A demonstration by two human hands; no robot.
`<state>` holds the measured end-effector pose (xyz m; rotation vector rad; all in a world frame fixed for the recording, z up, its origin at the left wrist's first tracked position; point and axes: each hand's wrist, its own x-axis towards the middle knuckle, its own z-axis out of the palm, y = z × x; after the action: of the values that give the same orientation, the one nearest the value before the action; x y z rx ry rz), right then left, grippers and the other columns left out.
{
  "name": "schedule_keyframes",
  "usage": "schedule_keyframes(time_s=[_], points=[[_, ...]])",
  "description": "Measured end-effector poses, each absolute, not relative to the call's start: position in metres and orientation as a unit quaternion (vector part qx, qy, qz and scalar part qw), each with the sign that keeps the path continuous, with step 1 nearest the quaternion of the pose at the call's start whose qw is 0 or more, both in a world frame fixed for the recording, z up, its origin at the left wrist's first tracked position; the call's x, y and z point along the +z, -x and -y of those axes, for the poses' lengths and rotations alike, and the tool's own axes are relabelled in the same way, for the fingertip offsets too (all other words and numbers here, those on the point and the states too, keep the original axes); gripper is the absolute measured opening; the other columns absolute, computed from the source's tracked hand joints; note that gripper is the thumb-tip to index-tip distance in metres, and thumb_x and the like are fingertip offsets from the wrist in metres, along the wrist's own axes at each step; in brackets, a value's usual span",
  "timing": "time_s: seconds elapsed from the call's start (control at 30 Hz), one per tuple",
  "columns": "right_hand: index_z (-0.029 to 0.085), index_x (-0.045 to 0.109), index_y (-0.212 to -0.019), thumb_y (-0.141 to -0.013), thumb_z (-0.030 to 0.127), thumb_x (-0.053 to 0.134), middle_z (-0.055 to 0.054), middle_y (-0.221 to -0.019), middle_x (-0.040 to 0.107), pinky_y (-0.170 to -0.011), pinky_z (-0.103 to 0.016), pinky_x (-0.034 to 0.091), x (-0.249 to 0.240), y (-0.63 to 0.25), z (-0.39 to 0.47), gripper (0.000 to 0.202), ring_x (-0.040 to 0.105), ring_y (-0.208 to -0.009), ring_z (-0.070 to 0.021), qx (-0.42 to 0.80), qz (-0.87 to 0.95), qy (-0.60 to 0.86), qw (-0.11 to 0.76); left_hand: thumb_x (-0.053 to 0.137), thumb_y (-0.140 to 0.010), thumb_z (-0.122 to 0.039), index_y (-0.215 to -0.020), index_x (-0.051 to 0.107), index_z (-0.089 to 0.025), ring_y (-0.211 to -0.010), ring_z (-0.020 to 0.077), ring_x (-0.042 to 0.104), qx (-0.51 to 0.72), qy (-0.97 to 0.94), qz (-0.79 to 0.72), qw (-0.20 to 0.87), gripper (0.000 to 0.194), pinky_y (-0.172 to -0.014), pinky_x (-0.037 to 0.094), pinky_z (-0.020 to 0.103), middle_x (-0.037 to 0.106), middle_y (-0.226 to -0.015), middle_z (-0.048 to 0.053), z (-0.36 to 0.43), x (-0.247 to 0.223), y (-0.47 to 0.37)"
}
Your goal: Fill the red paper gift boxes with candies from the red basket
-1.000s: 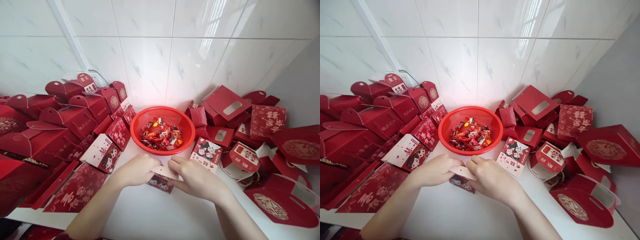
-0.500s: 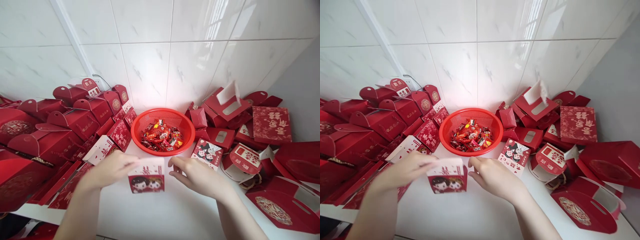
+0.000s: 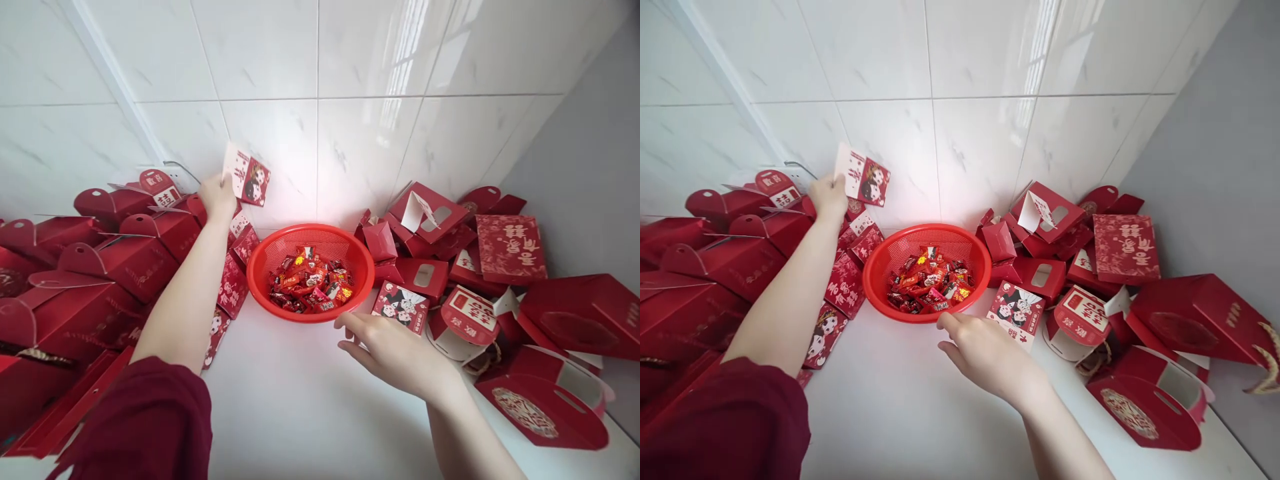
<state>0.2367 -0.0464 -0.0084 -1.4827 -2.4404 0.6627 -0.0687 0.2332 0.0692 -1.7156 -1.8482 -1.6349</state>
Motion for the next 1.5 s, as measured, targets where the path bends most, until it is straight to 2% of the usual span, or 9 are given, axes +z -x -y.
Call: schedule_keyframes(time_s=[0.1, 0.3, 0.5, 0.73, 1.03, 1.3, 1.4, 1.5], points=[[0.022, 0.056, -0.113, -0.097, 0.028, 0.047, -0.008, -0.102, 0.069, -0.073, -0.028, 0.046, -0.008, -0.238, 0.043, 0.019, 0.067, -0.088, -0.0212, 0.220, 0.824, 0.513, 0.092, 0.048, -0.093, -0.031, -0.075, 0.059, -0.012, -0.087, 0.0244, 0.060, -0.512, 0.568, 0.640, 0.075, 0.028, -0.084, 0.042, 0.036, 0.066, -0.079, 0.010, -0.254, 0.059, 0.069], [0.021, 0.056, -0.111, -0.097, 0.026, 0.047, -0.008, -0.100, 0.068, -0.074, -0.029, 0.046, -0.011, -0.239, 0.038, 0.018, 0.067, -0.089, -0.0225, 0.211, 0.817, 0.531, 0.077, 0.038, -0.099, -0.036, -0.083, 0.062, -0.008, -0.085, 0.0217, 0.060, -0.409, 0.613, 0.665, 0.122, 0.041, -0.085, 0.039, 0.035, 0.069, -0.086, 0.011, -0.254, 0.041, 0.079], [0.022, 0.056, -0.114, -0.097, 0.026, 0.048, -0.008, -0.101, 0.068, -0.073, -0.029, 0.046, -0.012, -0.239, 0.040, 0.019, 0.067, -0.088, -0.0225, 0.210, 0.819, 0.529, 0.073, 0.027, -0.101, -0.038, -0.102, 0.065, -0.016, -0.087, 0.0216, 0.061, -0.377, 0.634, 0.661, 0.141, 0.044, -0.081, 0.039, 0.030, 0.071, -0.098, 0.010, -0.239, 0.005, 0.076], [0.021, 0.056, -0.113, -0.097, 0.026, 0.048, -0.009, -0.102, 0.068, -0.074, -0.029, 0.046, -0.012, -0.240, 0.039, 0.019, 0.068, -0.089, -0.0226, 0.203, 0.817, 0.536, 0.068, 0.033, -0.098, -0.038, -0.098, 0.069, -0.015, -0.077, 0.0201, 0.061, -0.333, 0.660, 0.663, 0.123, 0.043, -0.072, 0.038, 0.027, 0.072, -0.088, 0.010, -0.230, -0.022, 0.082], [0.021, 0.057, -0.114, -0.097, 0.026, 0.048, -0.010, -0.102, 0.068, -0.075, -0.030, 0.046, -0.013, -0.240, 0.038, 0.020, 0.068, -0.089, -0.0238, 0.197, 0.814, 0.543, 0.061, 0.031, -0.097, -0.038, -0.107, 0.070, -0.017, -0.091, 0.0289, 0.063, -0.302, 0.634, 0.702, 0.118, 0.046, -0.082, 0.042, 0.036, 0.072, -0.100, 0.015, -0.248, -0.015, 0.085], [0.021, 0.057, -0.115, -0.097, 0.028, 0.048, -0.010, -0.102, 0.068, -0.076, -0.031, 0.047, -0.012, -0.241, 0.036, 0.021, 0.068, -0.092, -0.0250, 0.200, 0.807, 0.552, 0.053, 0.051, -0.087, -0.037, -0.096, 0.074, -0.013, -0.098, 0.0361, 0.063, -0.224, 0.615, 0.753, 0.059, 0.034, -0.081, 0.047, 0.043, 0.071, -0.101, 0.019, -0.274, -0.002, 0.082], [0.021, 0.057, -0.116, -0.096, 0.027, 0.048, -0.010, -0.102, 0.069, -0.077, -0.032, 0.047, -0.012, -0.241, 0.035, 0.022, 0.068, -0.093, -0.0252, 0.201, 0.804, 0.557, 0.047, 0.050, -0.090, -0.038, -0.101, 0.073, -0.015, -0.106, 0.0365, 0.061, -0.207, 0.610, 0.763, 0.059, 0.034, -0.084, 0.048, 0.045, 0.070, -0.108, 0.018, -0.283, 0.000, 0.080], [0.021, 0.057, -0.115, -0.096, 0.026, 0.048, -0.010, -0.101, 0.068, -0.077, -0.032, 0.047, -0.013, -0.241, 0.034, 0.022, 0.068, -0.094, -0.0254, 0.198, 0.804, 0.558, 0.046, 0.050, -0.094, -0.040, -0.109, 0.068, -0.015, -0.110, 0.0308, 0.060, -0.182, 0.605, 0.773, 0.054, 0.034, -0.090, 0.048, 0.046, 0.067, -0.114, 0.013, -0.291, -0.004, 0.079]])
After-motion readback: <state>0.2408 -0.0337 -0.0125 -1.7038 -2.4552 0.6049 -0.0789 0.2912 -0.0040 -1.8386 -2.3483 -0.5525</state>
